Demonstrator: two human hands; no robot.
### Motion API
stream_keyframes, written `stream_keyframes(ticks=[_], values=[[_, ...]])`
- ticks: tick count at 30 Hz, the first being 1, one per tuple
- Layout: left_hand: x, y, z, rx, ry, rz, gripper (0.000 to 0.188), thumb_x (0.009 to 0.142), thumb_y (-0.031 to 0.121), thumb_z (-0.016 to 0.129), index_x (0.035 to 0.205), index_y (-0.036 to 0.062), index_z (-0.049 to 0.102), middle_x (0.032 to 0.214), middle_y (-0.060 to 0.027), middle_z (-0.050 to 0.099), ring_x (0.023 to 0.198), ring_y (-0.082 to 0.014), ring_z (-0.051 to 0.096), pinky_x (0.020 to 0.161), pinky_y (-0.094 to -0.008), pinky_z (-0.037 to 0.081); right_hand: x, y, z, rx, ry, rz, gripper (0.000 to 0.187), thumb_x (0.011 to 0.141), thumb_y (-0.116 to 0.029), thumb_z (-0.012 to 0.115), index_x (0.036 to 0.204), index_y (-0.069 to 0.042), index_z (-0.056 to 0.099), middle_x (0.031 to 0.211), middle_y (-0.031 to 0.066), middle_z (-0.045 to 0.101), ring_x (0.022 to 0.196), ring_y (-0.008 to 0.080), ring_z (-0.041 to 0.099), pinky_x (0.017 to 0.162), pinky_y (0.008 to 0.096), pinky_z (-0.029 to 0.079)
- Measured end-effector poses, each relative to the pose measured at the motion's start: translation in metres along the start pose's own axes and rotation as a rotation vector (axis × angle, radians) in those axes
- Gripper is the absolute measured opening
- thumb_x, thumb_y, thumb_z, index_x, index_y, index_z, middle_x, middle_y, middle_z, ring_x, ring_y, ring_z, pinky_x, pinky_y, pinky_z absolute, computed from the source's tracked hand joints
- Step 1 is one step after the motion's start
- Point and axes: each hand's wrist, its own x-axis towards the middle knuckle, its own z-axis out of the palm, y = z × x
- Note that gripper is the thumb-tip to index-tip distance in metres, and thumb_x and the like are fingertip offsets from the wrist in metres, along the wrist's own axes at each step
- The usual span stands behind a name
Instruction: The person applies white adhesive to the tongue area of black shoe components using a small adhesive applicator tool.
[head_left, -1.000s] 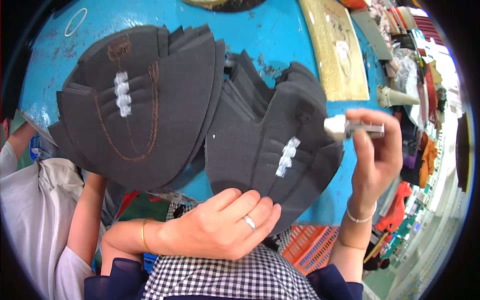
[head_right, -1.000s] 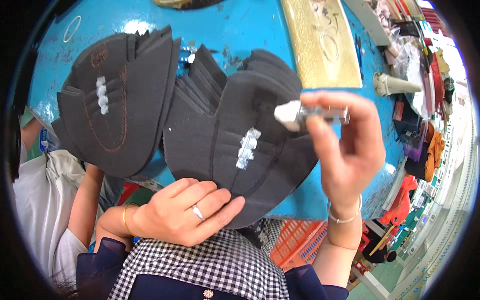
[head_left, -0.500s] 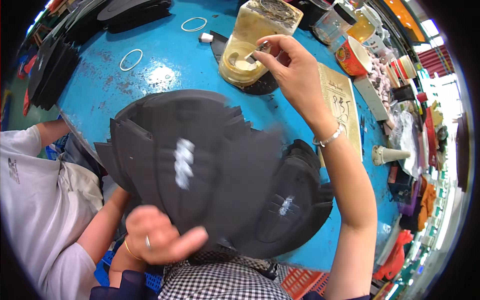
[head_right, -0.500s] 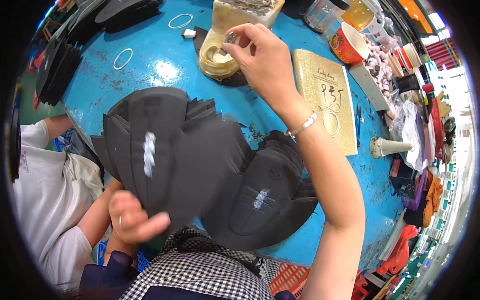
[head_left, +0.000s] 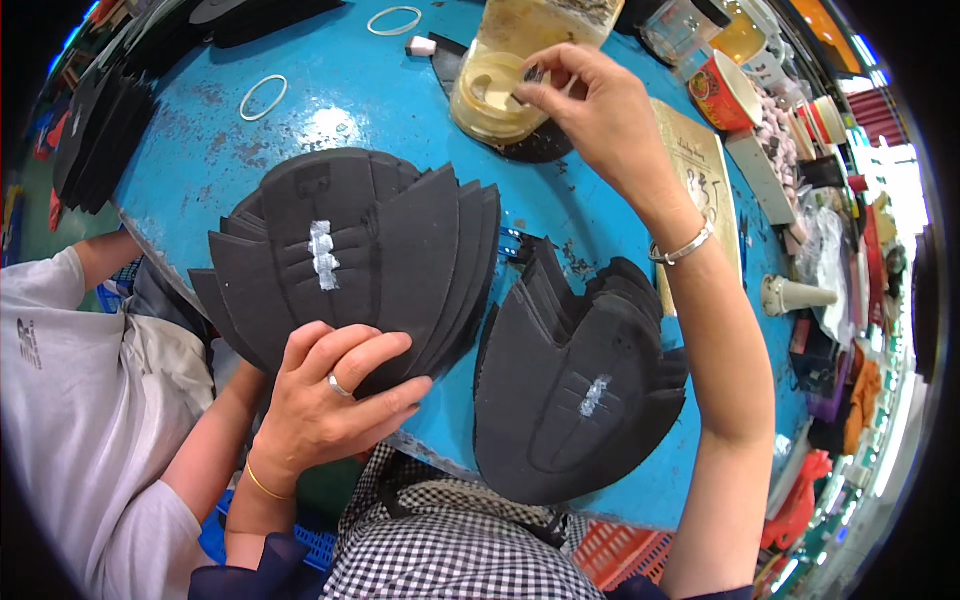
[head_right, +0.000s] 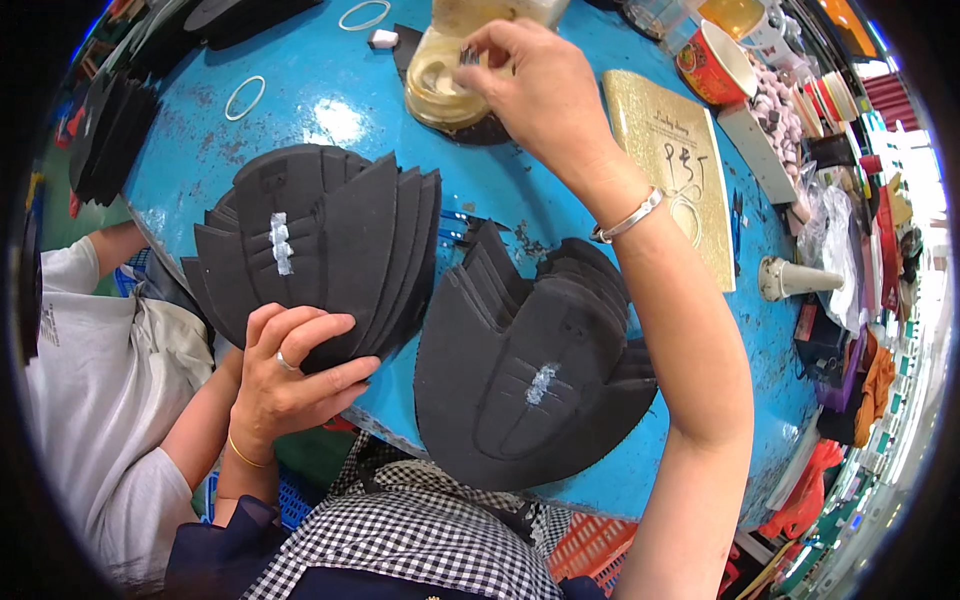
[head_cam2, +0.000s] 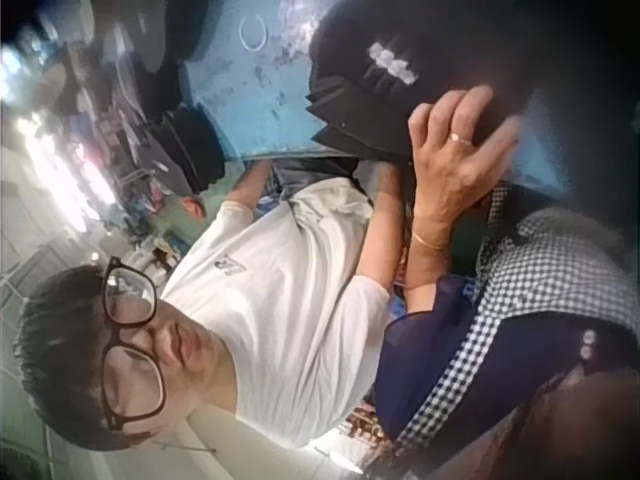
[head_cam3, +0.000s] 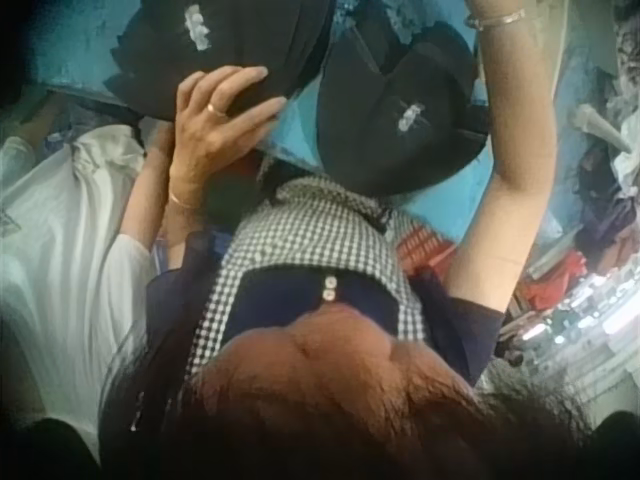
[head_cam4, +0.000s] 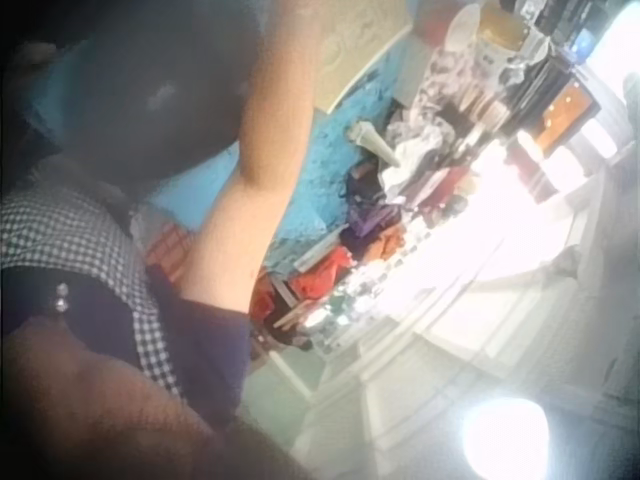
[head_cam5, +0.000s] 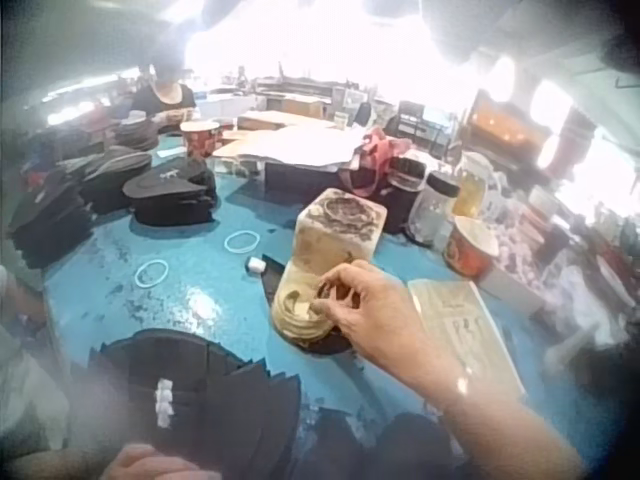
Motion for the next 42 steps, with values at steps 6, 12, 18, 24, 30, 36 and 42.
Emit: stream_keyframes(ticks=[6, 12, 18, 24, 30, 36, 42], values=[[-0.007, 0.031, -0.004, -0.365, 0.107, 0.209, 0.018, 0.083, 0.013, 0.069, 0.1, 0.0177, 0.074, 0.113, 0.0, 0.068, 0.097, -0.0147, 0.065, 0.08, -0.0299, 0.049, -0.067, -0.038, -0.063, 0.517, -0.012, 0.247, 0.017, 0.098, -0.011, 0.06, 0.106, 0.0, 0.069, 0.104, 0.0047, 0.068, 0.093, 0.0121, 0.062, 0.086, 0.0257, 0.048], [0.002, 0.079, 0.04, -0.493, 0.016, 0.303, 0.021, 0.086, 0.016, 0.069, 0.106, 0.017, 0.076, 0.114, 0.0028, 0.069, 0.093, -0.0099, 0.063, 0.073, -0.0255, 0.045, -0.2, -0.069, -0.102, 0.51, -0.105, 0.412, 0.023, 0.084, 0.001, 0.072, 0.106, 0.0, 0.065, 0.102, 0.0111, 0.072, 0.093, 0.0187, 0.068, 0.081, 0.031, 0.053], [0.003, 0.086, 0.044, -0.411, 0.006, 0.275, 0.02, 0.083, 0.021, 0.072, 0.102, 0.0164, 0.078, 0.112, 0.0048, 0.068, 0.092, -0.0092, 0.062, 0.074, -0.0256, 0.043, -0.211, -0.095, -0.105, 0.308, -0.269, 0.268, 0.036, 0.071, 0.005, 0.08, 0.102, -0.003, 0.066, 0.098, 0.0123, 0.075, 0.084, 0.0253, 0.07, 0.073, 0.0323, 0.053], [0.006, 0.091, 0.04, -0.408, -0.043, 0.292, 0.02, 0.084, 0.018, 0.067, 0.1, 0.0129, 0.078, 0.107, -0.0004, 0.07, 0.087, -0.0113, 0.064, 0.069, -0.0275, 0.045, -0.212, -0.078, -0.094, 0.073, -0.24, 0.04, 0.038, 0.07, 0.002, 0.083, 0.104, -0.002, 0.066, 0.098, 0.0112, 0.073, 0.084, 0.0272, 0.069, 0.073, 0.0349, 0.054], [0.008, 0.097, 0.028, -0.359, -0.102, 0.289, 0.023, 0.083, 0.016, 0.062, 0.098, 0.0075, 0.077, 0.109, -0.006, 0.071, 0.091, -0.0156, 0.066, 0.069, -0.0298, 0.051, -0.204, -0.072, -0.093, 0.004, -0.104, 0.073, 0.038, 0.07, 0.007, 0.081, 0.103, -0.003, 0.067, 0.097, 0.0115, 0.073, 0.084, 0.0276, 0.069, 0.072, 0.0339, 0.053], [0.016, 0.096, 0.015, -0.31, -0.179, 0.327, 0.028, 0.082, 0.017, 0.059, 0.099, 0.0029, 0.076, 0.109, -0.0113, 0.071, 0.093, -0.02, 0.068, 0.075, -0.0319, 0.055, -0.217, -0.092, -0.101, 0.196, -0.278, 0.1, 0.034, 0.073, 0.002, 0.081, 0.102, -0.001, 0.065, 0.098, 0.0125, 0.074, 0.082, 0.0257, 0.069, 0.074, 0.0334, 0.053], [0.016, 0.091, 0.018, -0.509, -0.159, 0.287, 0.03, 0.077, 0.014, 0.062, 0.102, 0.0029, 0.075, 0.096, -0.0089, 0.069, 0.086, -0.0206, 0.066, 0.073, -0.0312, 0.054, -0.226, -0.074, -0.112, 0.417, 0.095, 0.363, 0.028, 0.089, -0.003, 0.071, 0.112, 0.002, 0.057, 0.104, 0.0156, 0.071, 0.094, 0.0211, 0.065, 0.083, 0.032, 0.052]])
